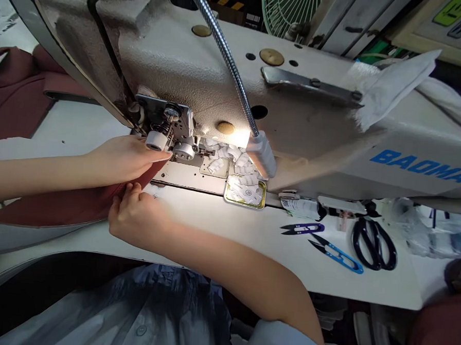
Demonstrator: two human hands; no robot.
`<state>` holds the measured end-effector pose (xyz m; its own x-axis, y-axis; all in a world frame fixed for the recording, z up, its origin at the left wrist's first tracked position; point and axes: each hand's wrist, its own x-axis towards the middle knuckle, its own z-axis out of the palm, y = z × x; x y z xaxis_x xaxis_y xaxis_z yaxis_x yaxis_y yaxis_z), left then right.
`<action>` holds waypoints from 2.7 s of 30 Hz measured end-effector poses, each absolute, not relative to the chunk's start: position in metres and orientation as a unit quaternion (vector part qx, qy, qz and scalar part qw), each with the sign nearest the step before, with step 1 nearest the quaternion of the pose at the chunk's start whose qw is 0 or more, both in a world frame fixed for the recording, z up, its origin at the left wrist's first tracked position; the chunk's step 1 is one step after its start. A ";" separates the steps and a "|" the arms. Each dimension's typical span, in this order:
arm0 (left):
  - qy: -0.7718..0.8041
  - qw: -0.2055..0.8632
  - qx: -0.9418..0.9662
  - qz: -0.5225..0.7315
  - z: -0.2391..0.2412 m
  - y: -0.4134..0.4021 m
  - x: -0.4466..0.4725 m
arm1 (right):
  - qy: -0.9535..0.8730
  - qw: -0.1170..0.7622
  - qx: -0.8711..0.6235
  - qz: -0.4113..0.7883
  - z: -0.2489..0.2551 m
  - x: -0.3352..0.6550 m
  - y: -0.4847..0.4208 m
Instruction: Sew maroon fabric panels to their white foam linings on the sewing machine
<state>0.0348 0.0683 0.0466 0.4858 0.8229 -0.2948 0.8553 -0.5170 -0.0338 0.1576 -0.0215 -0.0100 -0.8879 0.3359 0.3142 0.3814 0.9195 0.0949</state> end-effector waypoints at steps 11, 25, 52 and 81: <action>0.381 -0.072 0.920 -0.060 0.039 0.048 0.033 | -0.975 0.121 -0.186 -0.022 -0.007 0.191 -0.007; 0.390 -0.093 0.896 -0.191 0.055 0.028 0.044 | -0.967 0.087 -0.238 0.016 0.002 0.204 -0.001; 0.356 0.060 0.932 -0.009 0.010 0.028 0.065 | -0.792 0.166 -0.587 0.001 0.027 0.280 0.049; 0.325 0.043 0.944 0.046 0.010 0.036 0.048 | -0.814 0.258 -0.517 -0.065 0.023 0.272 0.027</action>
